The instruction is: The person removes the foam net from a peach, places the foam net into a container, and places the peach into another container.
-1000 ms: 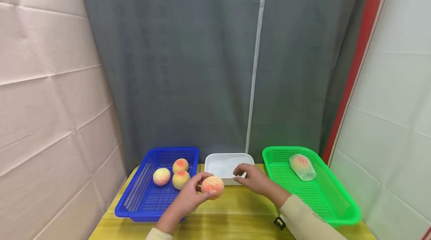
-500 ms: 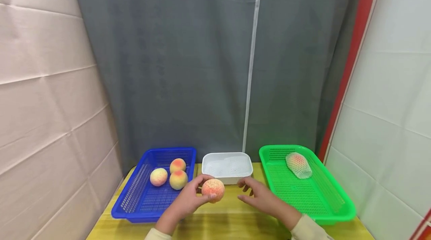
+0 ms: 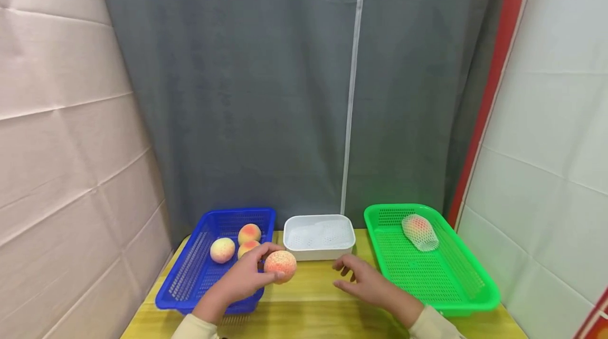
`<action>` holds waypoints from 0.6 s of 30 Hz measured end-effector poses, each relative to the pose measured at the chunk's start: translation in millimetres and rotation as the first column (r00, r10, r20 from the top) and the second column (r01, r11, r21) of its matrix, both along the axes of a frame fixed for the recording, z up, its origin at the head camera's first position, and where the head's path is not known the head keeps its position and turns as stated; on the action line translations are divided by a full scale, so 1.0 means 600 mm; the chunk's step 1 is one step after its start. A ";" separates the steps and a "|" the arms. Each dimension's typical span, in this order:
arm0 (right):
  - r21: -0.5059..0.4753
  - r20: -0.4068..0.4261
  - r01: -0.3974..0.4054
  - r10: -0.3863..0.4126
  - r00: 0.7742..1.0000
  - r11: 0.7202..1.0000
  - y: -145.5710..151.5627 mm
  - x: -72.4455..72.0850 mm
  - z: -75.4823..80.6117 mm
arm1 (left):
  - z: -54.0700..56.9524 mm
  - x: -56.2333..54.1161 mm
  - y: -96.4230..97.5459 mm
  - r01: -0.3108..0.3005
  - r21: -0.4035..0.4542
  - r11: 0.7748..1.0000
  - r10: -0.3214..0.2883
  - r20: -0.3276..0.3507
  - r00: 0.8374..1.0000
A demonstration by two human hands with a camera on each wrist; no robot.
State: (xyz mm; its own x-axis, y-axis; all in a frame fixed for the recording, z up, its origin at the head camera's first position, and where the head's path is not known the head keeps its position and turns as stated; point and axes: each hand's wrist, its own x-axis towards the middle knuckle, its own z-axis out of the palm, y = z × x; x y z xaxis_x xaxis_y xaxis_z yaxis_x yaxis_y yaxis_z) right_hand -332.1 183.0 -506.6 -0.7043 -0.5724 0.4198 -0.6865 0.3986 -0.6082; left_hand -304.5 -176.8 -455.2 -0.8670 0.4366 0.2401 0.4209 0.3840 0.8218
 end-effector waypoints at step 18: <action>-0.006 0.046 0.009 -0.009 0.999 1.000 0.009 0.010 0.002 | 0.052 -0.037 -0.158 -0.099 -0.172 0.980 0.109 0.047 0.993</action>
